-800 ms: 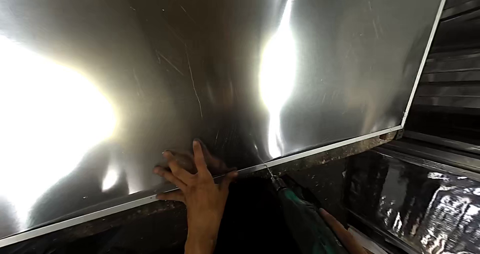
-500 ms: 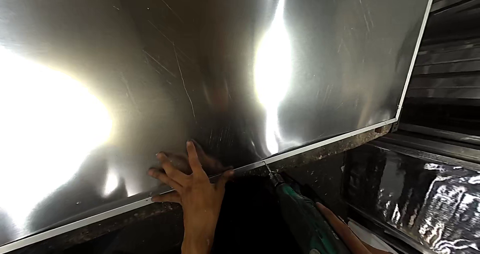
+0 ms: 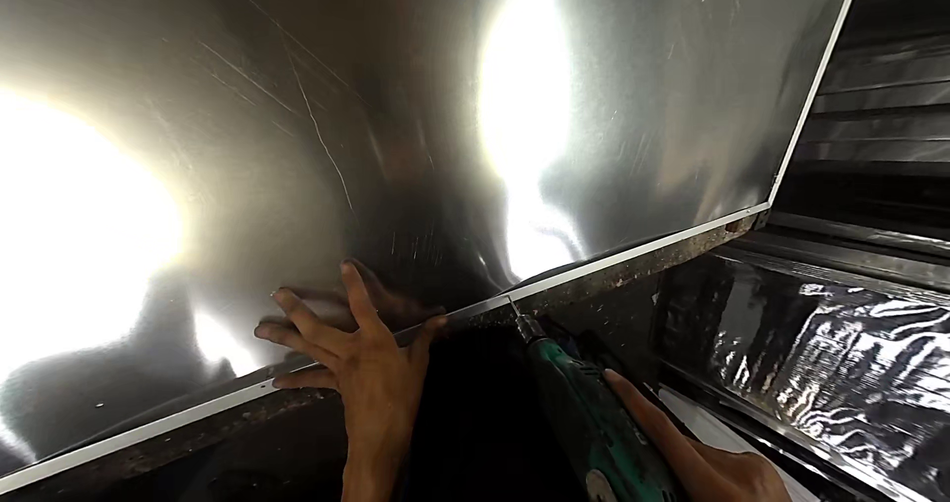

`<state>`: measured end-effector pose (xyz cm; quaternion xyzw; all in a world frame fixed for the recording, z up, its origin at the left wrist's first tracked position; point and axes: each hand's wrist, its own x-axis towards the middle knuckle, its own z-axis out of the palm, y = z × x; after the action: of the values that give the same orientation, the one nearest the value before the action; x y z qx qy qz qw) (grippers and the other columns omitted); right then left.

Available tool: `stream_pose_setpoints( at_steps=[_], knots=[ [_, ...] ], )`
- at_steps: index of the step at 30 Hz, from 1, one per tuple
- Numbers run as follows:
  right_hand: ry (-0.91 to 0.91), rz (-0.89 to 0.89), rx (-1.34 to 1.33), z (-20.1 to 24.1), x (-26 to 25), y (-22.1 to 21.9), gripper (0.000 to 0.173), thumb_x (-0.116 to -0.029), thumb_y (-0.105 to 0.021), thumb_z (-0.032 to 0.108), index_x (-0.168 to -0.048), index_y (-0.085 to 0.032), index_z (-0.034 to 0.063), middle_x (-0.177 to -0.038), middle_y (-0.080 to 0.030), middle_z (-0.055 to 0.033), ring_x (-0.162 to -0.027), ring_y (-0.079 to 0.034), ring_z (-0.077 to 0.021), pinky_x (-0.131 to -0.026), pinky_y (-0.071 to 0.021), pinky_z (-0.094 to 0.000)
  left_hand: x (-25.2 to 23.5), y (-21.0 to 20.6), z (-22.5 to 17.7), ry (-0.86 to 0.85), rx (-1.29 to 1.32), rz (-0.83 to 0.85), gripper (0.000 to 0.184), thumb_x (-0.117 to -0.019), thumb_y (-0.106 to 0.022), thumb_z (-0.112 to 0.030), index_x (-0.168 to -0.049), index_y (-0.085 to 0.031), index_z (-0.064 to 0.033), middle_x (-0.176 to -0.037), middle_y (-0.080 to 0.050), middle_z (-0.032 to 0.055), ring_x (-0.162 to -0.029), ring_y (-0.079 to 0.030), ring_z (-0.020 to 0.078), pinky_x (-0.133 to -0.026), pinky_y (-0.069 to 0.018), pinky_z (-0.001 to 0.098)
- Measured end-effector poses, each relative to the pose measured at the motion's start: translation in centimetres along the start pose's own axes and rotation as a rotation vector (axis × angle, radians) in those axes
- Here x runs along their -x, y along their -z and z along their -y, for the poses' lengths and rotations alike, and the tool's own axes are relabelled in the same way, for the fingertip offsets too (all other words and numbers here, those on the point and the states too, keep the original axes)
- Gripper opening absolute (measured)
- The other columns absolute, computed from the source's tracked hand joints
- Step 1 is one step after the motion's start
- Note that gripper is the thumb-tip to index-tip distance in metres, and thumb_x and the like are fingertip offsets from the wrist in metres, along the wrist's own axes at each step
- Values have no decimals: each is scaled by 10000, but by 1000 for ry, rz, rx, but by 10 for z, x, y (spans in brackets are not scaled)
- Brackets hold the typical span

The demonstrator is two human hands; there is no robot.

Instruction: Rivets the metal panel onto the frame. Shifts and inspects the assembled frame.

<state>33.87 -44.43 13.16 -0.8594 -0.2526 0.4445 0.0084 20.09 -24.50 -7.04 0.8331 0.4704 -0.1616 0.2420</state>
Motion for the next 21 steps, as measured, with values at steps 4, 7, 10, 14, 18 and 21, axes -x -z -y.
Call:
stream_pose_setpoints(
  at_steps=[4, 7, 10, 14, 18, 21],
  knots=[
    [8, -22, 5, -2, 1, -3, 736, -900, -697, 466, -1495, -533, 66, -784, -737, -100, -535, -649, -234, -443, -488, -423, 0, 1, 1, 3, 10, 38, 1243, -691, -675, -820, -1659, -132, -260, -1661, 122, 326, -1462, 116, 664, -955, -43, 941],
    [12, -25, 4, -1, 1, -5, 738, -906, -697, 476, -1501, -529, 73, -775, -731, -97, -535, -643, -232, -446, -483, -417, -1, 1, 3, 4, 6, 30, 1248, -684, -671, -832, -1659, -125, -276, -1664, 124, 318, -1465, 125, 656, -957, -46, 938],
    [2, -34, -24, -3, 3, -6, 727, -897, -692, 437, -1510, -520, 86, -788, -737, -94, -539, -649, -230, -444, -487, -424, -1, 1, 4, 0, -6, 37, 1258, -682, -695, -816, -1659, -110, -281, -1663, 133, 316, -1459, 119, 667, -948, -59, 941],
    [-4, -55, -52, -8, 6, -8, 712, -905, -633, 443, -1515, -516, 94, -833, -756, -107, -570, -673, -235, -460, -502, -437, 1, 1, 5, -6, -21, 41, 1248, -697, -697, -807, -1661, -101, -283, -1669, 143, 299, -1473, 122, 644, -963, -62, 933],
    [17, -49, -43, -12, 7, -11, 704, -915, -627, 441, -1523, -507, 106, -837, -753, -116, -567, -671, -247, -455, -497, -445, -1, -1, 4, 10, -28, 40, 1257, -680, -713, -812, -1659, -93, -325, -1682, 139, 266, -1483, 130, 626, -949, -57, 943],
    [41, -83, -8, -17, 8, -15, 697, -897, -616, 420, -1526, -509, 138, -815, -744, -97, -547, -656, -239, -437, -477, -436, 0, -1, 2, 15, -31, 48, 1259, -677, -726, -798, -1659, -97, -323, -1681, 144, 267, -1490, 134, 612, -962, -52, 935]
  ],
)
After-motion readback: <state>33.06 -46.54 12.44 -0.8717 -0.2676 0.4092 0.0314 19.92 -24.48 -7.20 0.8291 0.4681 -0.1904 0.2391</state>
